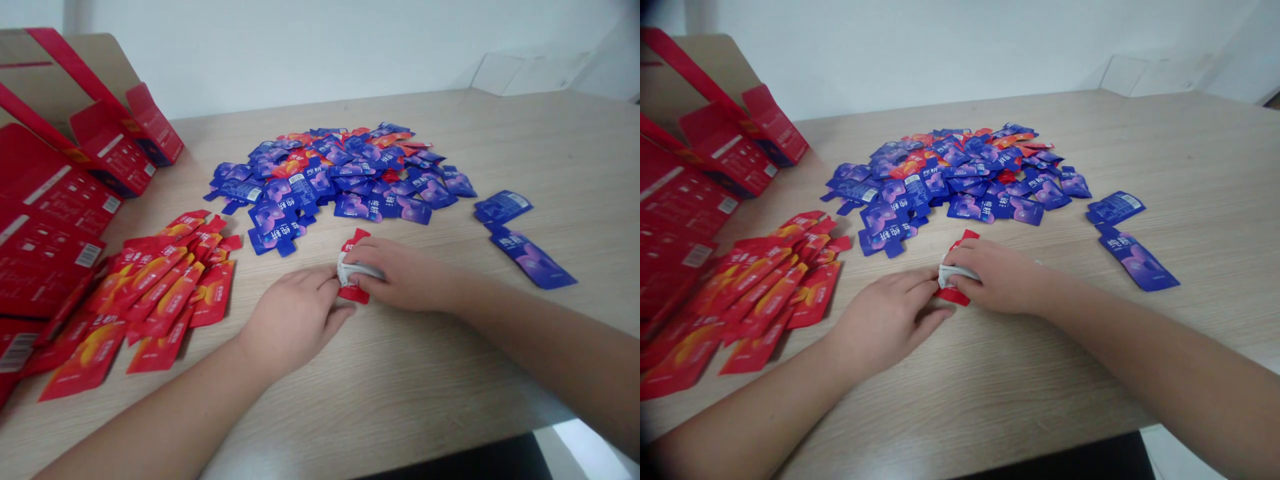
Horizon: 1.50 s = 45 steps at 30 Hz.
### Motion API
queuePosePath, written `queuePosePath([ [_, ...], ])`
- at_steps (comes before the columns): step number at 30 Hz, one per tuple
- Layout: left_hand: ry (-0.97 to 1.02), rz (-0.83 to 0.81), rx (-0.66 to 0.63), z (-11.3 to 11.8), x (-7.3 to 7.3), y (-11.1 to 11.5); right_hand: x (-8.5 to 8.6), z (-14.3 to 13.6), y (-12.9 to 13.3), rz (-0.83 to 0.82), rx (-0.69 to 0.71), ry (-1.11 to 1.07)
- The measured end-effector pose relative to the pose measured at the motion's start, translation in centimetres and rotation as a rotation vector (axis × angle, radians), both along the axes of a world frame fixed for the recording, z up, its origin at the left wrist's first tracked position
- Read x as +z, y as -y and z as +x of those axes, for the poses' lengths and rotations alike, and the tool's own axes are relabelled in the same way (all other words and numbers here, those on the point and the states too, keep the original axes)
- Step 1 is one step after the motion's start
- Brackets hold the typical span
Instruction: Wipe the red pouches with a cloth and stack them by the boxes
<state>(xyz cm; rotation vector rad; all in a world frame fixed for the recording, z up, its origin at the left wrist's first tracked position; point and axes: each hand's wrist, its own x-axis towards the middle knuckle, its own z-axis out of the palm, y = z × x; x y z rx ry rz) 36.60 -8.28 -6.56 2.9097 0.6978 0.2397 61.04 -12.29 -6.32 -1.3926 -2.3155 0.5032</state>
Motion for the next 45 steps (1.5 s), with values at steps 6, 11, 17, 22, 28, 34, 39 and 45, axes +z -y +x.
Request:
queuePosePath([
  [6,-0.007,0.128,-0.069,0.4,0.5,2.0,0.0,-0.1,0.0,-0.004,-0.027,0.023],
  [11,-0.090,0.083,-0.052,0.9,0.2,3.6,-0.4,-0.1,-0.1,0.047,-0.050,0.042],
  [17,-0.152,0.020,-0.046,1.0,0.3,4.0,-0.7,-0.8,0.5,0.117,-0.095,-0.011],
  [22,-0.246,-0.040,-0.037,1.5,1.2,3.9,-0.5,-2.0,0.7,0.117,-0.020,0.019],
  [28,-0.254,0.034,-0.064,2.2,1.4,3.9,-1.2,-1.3,-1.5,0.178,-0.170,0.119],
  [34,-0.291,0.046,-0.059,2.4,1.4,4.1,-1.6,0.1,-3.1,0.170,-0.290,0.147],
  [39,-0.254,0.070,-0.058,2.4,1.2,4.4,-2.4,2.4,-4.4,0.179,-0.380,0.177],
  [45,-0.108,0.043,-0.005,2.6,0.7,3.5,-3.0,3.3,-4.9,0.213,-0.479,0.053],
])
